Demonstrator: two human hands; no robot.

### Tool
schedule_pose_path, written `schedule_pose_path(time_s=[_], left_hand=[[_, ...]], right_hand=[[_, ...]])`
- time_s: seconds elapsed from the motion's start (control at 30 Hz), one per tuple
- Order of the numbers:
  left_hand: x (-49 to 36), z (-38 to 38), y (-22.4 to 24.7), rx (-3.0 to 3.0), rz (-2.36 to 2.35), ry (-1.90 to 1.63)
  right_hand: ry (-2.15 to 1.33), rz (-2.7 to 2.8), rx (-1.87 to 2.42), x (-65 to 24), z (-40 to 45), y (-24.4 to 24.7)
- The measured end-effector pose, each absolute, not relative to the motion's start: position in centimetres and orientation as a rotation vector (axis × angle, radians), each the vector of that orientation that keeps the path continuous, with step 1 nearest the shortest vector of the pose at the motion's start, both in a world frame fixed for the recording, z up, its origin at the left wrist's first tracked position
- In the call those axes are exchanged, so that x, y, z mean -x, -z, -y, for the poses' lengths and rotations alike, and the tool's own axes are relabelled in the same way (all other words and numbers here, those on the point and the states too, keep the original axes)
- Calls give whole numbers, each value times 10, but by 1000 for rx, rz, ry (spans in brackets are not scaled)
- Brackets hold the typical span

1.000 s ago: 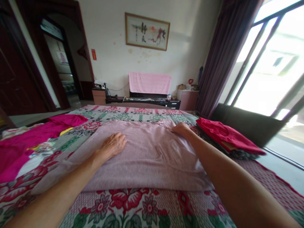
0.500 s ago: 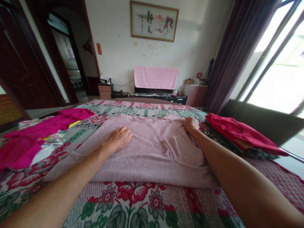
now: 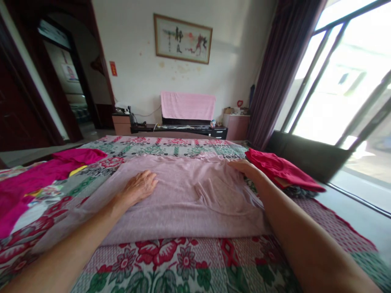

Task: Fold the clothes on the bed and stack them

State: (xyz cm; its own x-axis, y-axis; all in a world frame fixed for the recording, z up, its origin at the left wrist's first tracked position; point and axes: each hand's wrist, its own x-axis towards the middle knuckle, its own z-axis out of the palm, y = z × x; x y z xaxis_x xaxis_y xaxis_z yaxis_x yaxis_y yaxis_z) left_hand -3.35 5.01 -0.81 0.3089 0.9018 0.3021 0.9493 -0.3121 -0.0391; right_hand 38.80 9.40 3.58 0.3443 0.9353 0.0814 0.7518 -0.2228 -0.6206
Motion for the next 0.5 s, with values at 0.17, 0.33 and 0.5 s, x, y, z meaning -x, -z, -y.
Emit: schedule_pose_path(time_s=[0.17, 0.33, 0.5], left_hand=[[36, -52, 10, 2368, 1661, 291], [35, -48, 8, 2365, 1703, 311], [34, -47, 4, 2362, 1728, 314]], right_hand=[[-250, 1469, 2098, -387, -84, -30], [-40, 1483, 2195, -390, -83, -27], [-14, 1546, 2252, -386, -80, -38]])
